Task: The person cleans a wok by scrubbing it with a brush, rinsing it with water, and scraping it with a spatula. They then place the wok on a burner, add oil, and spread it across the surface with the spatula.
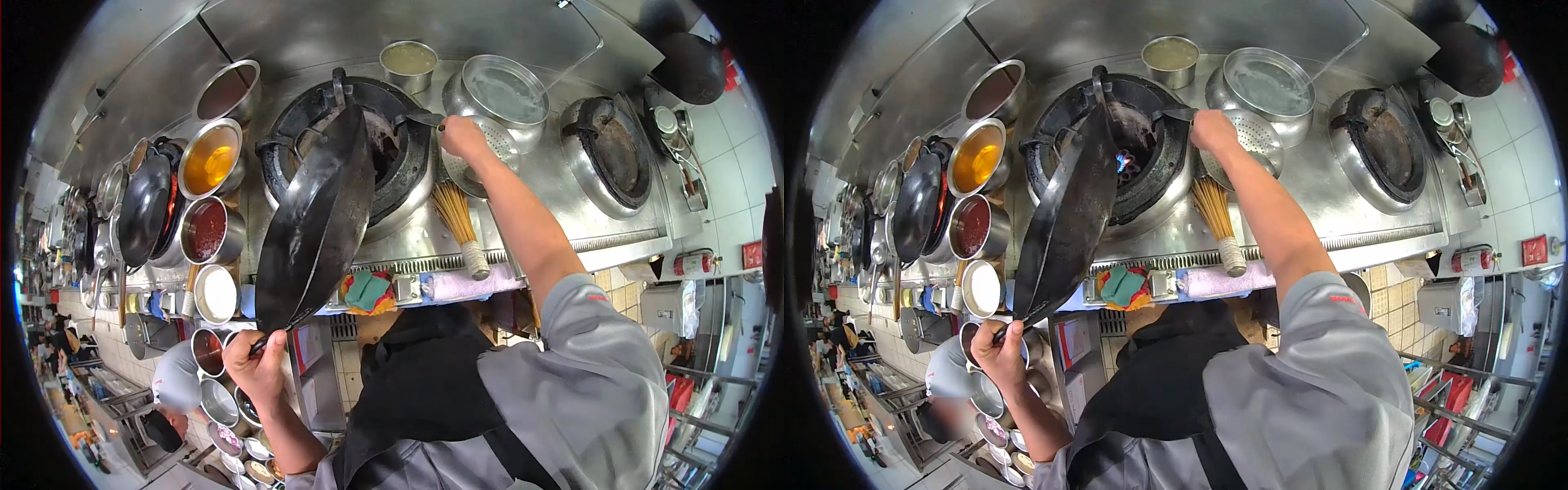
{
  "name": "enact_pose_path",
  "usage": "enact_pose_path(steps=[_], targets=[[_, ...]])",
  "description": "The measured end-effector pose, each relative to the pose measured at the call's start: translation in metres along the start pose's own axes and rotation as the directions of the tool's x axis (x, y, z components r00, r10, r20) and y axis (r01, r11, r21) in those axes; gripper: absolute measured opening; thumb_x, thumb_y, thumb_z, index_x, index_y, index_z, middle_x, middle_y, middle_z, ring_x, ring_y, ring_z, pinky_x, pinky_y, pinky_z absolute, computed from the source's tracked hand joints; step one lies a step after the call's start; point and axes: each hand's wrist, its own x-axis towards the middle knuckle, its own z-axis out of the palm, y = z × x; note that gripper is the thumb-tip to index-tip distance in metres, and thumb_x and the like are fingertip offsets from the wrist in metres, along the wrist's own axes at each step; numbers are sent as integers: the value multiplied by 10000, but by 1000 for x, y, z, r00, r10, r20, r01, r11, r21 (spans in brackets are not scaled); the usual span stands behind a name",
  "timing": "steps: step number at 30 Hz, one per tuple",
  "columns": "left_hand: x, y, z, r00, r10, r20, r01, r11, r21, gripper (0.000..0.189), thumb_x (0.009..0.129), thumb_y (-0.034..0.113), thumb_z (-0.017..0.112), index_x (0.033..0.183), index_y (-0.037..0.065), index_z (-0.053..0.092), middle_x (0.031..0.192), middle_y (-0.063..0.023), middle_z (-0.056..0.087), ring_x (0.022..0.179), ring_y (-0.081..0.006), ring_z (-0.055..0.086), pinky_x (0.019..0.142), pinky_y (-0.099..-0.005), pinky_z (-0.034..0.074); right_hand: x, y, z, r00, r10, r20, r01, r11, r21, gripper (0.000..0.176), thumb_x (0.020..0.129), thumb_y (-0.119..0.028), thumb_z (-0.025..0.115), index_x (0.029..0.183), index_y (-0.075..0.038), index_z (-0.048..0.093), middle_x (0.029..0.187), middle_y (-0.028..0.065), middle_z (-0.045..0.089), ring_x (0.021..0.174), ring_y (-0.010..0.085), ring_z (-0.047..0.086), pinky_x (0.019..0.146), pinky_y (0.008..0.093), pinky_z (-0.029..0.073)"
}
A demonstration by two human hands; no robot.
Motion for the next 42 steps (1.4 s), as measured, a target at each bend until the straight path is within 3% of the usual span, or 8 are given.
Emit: enact_pose_path(steps=[6,10,12,14,20,26,28,42], targets=[[-3,-8,-5,999,2,-35,-2,1000,-1,394,689,192,860,641,22,507,555,39,386,532,-67,316,478,-241,243,32,3,0,996,-13,85,23,993,-114,289,747,-93,574,998,-56,714,994,218,678,962,382,648,870,437,515],[-5,-5,-2,999,29,-43,-28,1000,13,439,676,262,867,627,30,498,543,17,409,512,-85,331,473,-252,244,63,17,10,993,-31,112,40,996,-80,323,769,-101,594,1061,16,668,1084,232,662,1024,375,643,882,453,516],[-4,-1,-5,991,136,-18,-126,954,271,441,671,271,870,623,28,505,530,9,428,497,-89,339,466,-258,245,45,37,45,996,45,82,-39,997,-65,332,776,-106,587,1077,13,664,1094,233,658,1034,374,638,897,451,509],[-4,2,0,999,47,-12,-46,998,48,439,660,282,878,621,22,526,535,-11,471,483,-111,397,473,-258,284,62,25,34,994,113,12,-113,994,-10,363,794,-140,589,1130,-19,655,1144,216,645,1074,354,618,928,424,494],[-11,-2,2,997,64,-44,-61,996,70,436,663,279,875,610,33,519,523,-19,483,473,-128,416,482,-264,305,12,16,-8,998,33,-50,-30,998,64,313,815,-212,597,1094,-123,706,1071,188,669,1011,370,628,922,436,487],[-23,-12,-8,999,-26,-21,27,999,39,443,676,276,869,656,18,509,624,12,481,591,-101,421,543,-246,304,14,23,3,990,-49,131,46,999,26,298,828,-215,592,1085,-113,705,1041,194,673,962,378,635,886,442,496],[-17,-11,-4,999,25,-48,-22,997,69,475,658,323,872,607,39,495,528,-30,467,472,-158,423,480,-286,308,7,20,-7,997,-27,-70,32,997,75,291,825,-220,599,1068,-104,709,1032,199,673,961,381,634,886,441,495],[-16,-18,-9,997,44,-60,-41,998,55,491,668,347,870,611,18,509,560,-52,508,508,-166,462,507,-281,352,3,18,14,997,-5,-77,9,999,52,303,811,-161,566,1069,-71,696,1036,216,671,978,373,644,886,444,509]])
